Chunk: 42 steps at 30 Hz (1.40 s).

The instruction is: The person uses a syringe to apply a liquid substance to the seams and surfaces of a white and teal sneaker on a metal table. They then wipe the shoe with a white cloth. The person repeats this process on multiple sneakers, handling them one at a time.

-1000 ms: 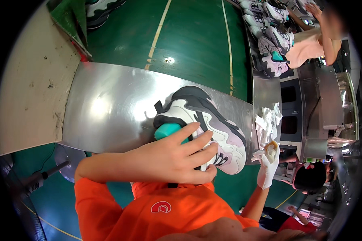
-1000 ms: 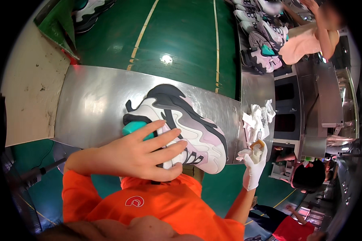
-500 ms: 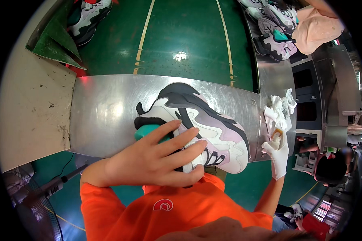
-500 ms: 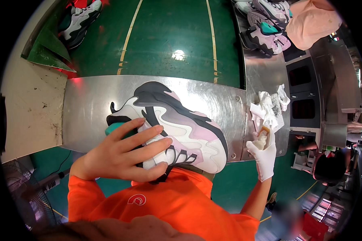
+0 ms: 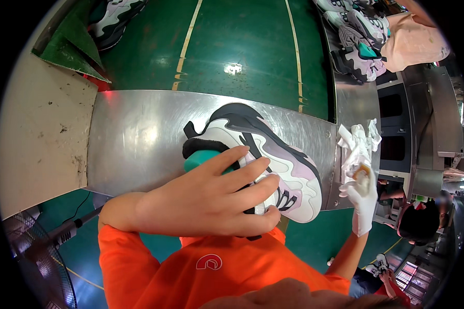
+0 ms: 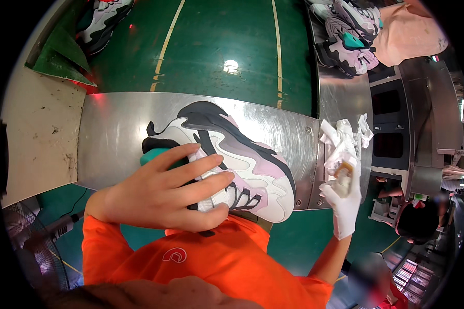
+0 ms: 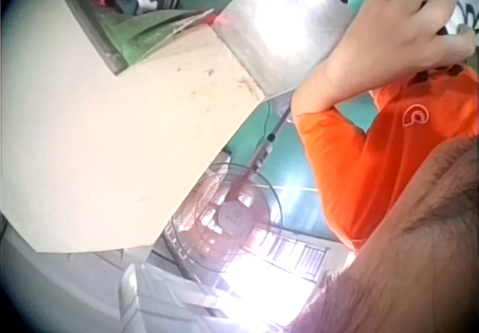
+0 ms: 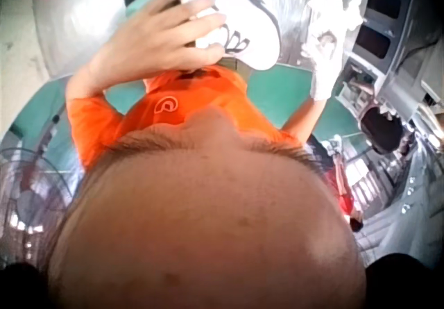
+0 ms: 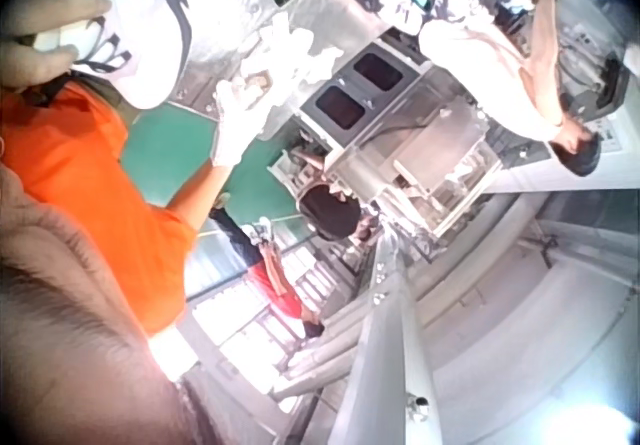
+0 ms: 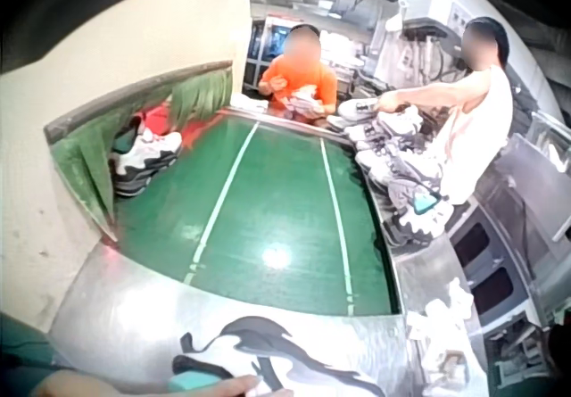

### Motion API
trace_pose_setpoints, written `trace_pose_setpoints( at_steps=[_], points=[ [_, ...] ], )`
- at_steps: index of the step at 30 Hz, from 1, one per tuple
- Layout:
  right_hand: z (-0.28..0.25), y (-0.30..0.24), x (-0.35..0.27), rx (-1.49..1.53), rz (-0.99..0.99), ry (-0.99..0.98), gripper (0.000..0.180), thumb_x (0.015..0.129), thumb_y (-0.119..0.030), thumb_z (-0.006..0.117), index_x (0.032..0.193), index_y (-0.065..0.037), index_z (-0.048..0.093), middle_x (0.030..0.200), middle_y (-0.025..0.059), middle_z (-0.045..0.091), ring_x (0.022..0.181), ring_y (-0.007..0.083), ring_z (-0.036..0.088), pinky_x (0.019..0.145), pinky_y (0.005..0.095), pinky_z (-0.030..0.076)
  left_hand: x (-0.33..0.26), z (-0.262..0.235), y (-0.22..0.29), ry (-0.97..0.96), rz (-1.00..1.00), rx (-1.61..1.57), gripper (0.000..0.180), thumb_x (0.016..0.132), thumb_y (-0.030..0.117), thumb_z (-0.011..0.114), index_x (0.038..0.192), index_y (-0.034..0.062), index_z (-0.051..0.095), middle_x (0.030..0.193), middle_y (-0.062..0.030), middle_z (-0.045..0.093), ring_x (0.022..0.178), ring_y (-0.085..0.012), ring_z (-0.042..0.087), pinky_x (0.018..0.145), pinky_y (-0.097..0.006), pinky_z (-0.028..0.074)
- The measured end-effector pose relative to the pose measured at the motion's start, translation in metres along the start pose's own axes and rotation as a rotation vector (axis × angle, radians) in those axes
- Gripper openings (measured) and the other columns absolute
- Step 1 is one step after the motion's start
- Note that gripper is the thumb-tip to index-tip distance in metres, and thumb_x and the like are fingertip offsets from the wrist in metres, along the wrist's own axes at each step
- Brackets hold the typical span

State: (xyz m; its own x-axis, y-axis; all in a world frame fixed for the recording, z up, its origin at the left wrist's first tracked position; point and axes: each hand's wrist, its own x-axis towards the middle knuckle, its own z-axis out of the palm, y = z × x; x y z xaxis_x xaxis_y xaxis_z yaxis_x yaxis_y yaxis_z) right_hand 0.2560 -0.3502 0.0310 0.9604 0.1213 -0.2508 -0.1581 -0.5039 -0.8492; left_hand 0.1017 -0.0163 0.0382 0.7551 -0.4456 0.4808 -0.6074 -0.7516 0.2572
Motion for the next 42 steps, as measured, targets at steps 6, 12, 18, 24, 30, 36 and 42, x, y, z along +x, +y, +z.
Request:
trace_pose_setpoints(
  at_steps=[6,12,18,24,30,36,42],
  points=[
    [0.003,-0.023,-0.008,-0.03,0.101,-0.26,0.078,0.065,-0.022,0.086,0.131,0.0,0.05,0.102,0.0124,0.064,0.083,0.0183,0.066,0.072,0.0299,0.053,-0.002,0.003,-0.002,0.004,0.007,-0.005,0.019,0.083,0.024,0.068,0.097,0.0229,0.055,0.12,-0.0069,0.062,0.115,-0.0277,0.06,0.093,-0.043,0.05],
    [0.026,-0.037,-0.02,0.395,-0.077,-0.506,0.082,0.061,-0.037,0.083,0.127,0.002,0.053,0.111,0.0221,0.06,0.085,0.0309,0.068,0.071,0.0364,0.055,-0.004,0.003,-0.003,-0.004,0.013,0.01,0.018,0.084,0.023,0.067,0.097,0.0245,0.055,0.121,-0.006,0.062,0.114,-0.0269,0.061,0.091,-0.041,0.052],
    [0.041,-0.029,-0.019,0.572,-0.021,-0.636,0.051,0.058,-0.04,0.082,0.1,-0.013,0.071,0.13,0.0266,0.047,0.095,0.042,0.062,0.075,0.0453,0.055,-0.003,0.001,-0.001,-0.02,-0.01,0.007,0.019,0.083,0.023,0.068,0.096,0.0255,0.055,0.121,-0.006,0.063,0.113,-0.0267,0.061,0.09,-0.041,0.052],
    [0.048,-0.018,-0.018,0.642,-0.049,-0.63,0.097,0.049,-0.044,0.076,0.124,0.012,0.051,0.108,0.0175,0.063,0.097,0.0243,0.064,0.084,0.0316,0.049,0.0,0.0,-0.001,-0.019,-0.008,0.013,0.018,0.082,0.023,0.068,0.095,0.0257,0.056,0.12,-0.0057,0.063,0.113,-0.0268,0.062,0.09,-0.041,0.052],
    [0.047,-0.015,-0.01,0.618,0.019,-0.742,0.109,0.041,-0.051,0.08,0.125,0.012,0.05,0.114,0.0161,0.06,0.101,0.0228,0.062,0.087,0.0297,0.047,0.001,0.0,-0.001,-0.032,-0.016,0.01,0.019,0.082,0.025,0.069,0.096,0.0257,0.056,0.121,-0.0055,0.063,0.113,-0.027,0.061,0.09,-0.041,0.052],
    [0.048,-0.011,-0.008,0.711,-0.016,-0.784,0.11,0.038,-0.051,0.08,0.124,0.012,0.05,0.116,0.0169,0.059,0.101,0.024,0.062,0.089,0.0323,0.046,0.003,-0.002,0.0,-0.05,-0.023,0.004,0.019,0.083,0.027,0.069,0.097,0.0256,0.056,0.122,-0.0053,0.063,0.114,-0.0272,0.061,0.091,-0.042,0.052],
    [0.045,0.0,-0.005,0.807,-0.032,-0.816,0.111,0.04,-0.049,0.08,0.126,0.012,0.048,0.121,0.0191,0.057,0.107,0.0269,0.061,0.093,0.0351,0.045,0.004,-0.002,0.0,-0.048,-0.018,0.023,0.018,0.083,0.028,0.068,0.096,0.0255,0.056,0.121,-0.005,0.064,0.113,-0.027,0.062,0.09,-0.041,0.052]
  ],
)
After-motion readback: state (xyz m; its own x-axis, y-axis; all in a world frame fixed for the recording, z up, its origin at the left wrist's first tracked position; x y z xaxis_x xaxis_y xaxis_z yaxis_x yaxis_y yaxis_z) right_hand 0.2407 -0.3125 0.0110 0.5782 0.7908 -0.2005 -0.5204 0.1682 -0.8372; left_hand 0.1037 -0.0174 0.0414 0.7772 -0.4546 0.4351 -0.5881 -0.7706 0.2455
